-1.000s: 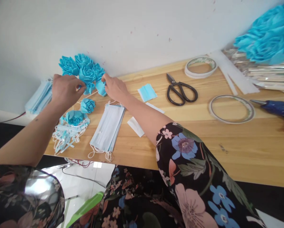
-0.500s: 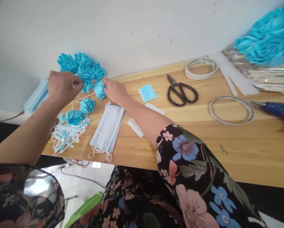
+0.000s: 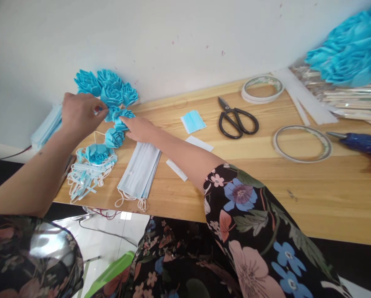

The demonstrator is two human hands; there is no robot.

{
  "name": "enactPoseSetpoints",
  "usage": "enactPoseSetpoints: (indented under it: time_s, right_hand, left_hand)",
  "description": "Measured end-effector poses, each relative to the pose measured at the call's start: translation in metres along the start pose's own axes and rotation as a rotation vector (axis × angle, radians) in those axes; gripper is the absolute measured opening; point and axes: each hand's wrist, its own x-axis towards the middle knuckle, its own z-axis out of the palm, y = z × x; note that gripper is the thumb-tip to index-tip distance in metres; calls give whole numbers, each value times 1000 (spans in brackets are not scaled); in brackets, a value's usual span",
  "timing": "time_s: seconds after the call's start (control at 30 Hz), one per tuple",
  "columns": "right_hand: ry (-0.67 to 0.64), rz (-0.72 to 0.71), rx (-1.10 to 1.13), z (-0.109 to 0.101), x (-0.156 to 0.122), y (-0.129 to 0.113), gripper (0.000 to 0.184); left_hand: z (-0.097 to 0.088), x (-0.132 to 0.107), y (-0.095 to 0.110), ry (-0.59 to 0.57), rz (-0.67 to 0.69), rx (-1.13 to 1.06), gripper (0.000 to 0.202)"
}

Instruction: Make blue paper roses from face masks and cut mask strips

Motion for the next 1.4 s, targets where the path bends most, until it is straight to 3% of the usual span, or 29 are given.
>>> enactPoseSetpoints:
  time_s: [0.2,0.43,0.6,0.77,1.03,1.4]
  right_hand:
    - [101,113,-49,-20,8,8,54]
    - [92,178,-147,-6,30,2,72]
    - [181,214,-149,4,31,0,57]
    - [248,221,-130,11,30,5,41]
    - [209,228,-108,8,30,6,33]
    - [152,311,-96,-16,24,21,37]
  left_hand:
    - [-2,0,1,9,-10,-11,34]
    - [-3,1,1,7,-4,7,36]
    - [3,1,-2,33,-8,-8,39]
    - [4,0,-4,-14,-39,-130,35]
    - [1,-1,0,17,-44,-35,42]
    - [2,0,0,25,-46,-20,37]
